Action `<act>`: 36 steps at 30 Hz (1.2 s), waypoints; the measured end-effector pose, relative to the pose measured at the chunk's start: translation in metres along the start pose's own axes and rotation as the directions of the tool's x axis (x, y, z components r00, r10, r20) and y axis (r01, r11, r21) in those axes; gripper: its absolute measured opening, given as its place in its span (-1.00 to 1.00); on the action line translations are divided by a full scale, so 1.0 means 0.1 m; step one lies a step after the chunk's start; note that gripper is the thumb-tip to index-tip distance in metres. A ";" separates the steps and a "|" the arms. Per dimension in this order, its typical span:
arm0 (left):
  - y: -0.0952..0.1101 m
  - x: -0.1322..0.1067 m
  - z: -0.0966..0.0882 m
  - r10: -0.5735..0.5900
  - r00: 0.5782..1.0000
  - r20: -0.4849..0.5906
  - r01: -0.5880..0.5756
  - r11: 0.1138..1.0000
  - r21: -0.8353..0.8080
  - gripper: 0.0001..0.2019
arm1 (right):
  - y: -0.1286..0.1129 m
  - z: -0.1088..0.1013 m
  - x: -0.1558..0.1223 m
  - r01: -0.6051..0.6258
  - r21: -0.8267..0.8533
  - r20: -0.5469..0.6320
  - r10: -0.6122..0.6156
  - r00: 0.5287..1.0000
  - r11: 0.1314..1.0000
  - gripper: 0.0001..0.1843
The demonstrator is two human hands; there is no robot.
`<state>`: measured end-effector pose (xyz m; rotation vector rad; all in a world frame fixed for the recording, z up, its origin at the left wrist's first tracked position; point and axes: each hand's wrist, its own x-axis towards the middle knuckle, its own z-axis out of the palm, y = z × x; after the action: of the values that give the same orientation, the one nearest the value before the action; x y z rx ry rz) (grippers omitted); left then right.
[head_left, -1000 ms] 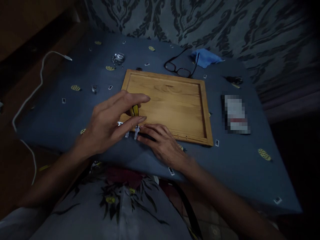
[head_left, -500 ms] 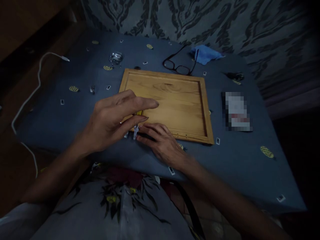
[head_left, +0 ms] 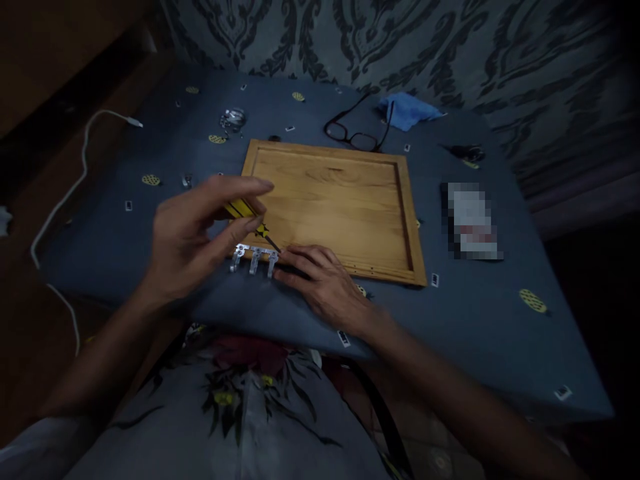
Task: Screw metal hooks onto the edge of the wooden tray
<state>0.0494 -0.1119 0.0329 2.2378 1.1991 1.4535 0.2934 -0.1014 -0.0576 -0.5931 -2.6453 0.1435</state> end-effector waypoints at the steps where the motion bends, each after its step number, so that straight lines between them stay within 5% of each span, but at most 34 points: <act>1: 0.02 -0.01 0.00 -0.026 0.998 -0.061 0.026 1.000 -0.002 -0.68 | 0.00 0.00 0.00 0.000 -0.003 0.002 0.000 1.000 1.000 -0.61; 3: 0.06 -0.02 0.00 -0.026 0.993 -0.116 0.027 1.000 0.009 -0.68 | 0.00 0.00 -0.01 0.007 -0.008 -0.006 -0.007 1.000 1.000 -0.60; 8: 0.07 -0.03 -0.02 -0.001 1.000 0.013 0.000 0.997 0.079 -0.65 | 0.01 0.02 -0.01 0.012 -0.020 -0.034 -0.013 0.999 1.000 -0.61; 27: 0.05 0.00 0.03 0.094 0.982 0.163 -0.114 0.986 0.119 -0.67 | 0.01 0.02 0.00 0.008 0.023 -0.024 -0.007 1.000 1.000 -0.59; 36: 0.05 0.03 0.13 0.139 0.983 0.119 -0.166 0.952 0.259 -0.73 | 0.01 0.05 -0.02 0.001 -0.005 -0.033 -0.001 0.999 1.000 -0.60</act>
<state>0.0630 -0.1096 0.0313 2.6022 1.2826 1.2762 0.2935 -0.1010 -0.0626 -0.5909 -2.6148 0.1254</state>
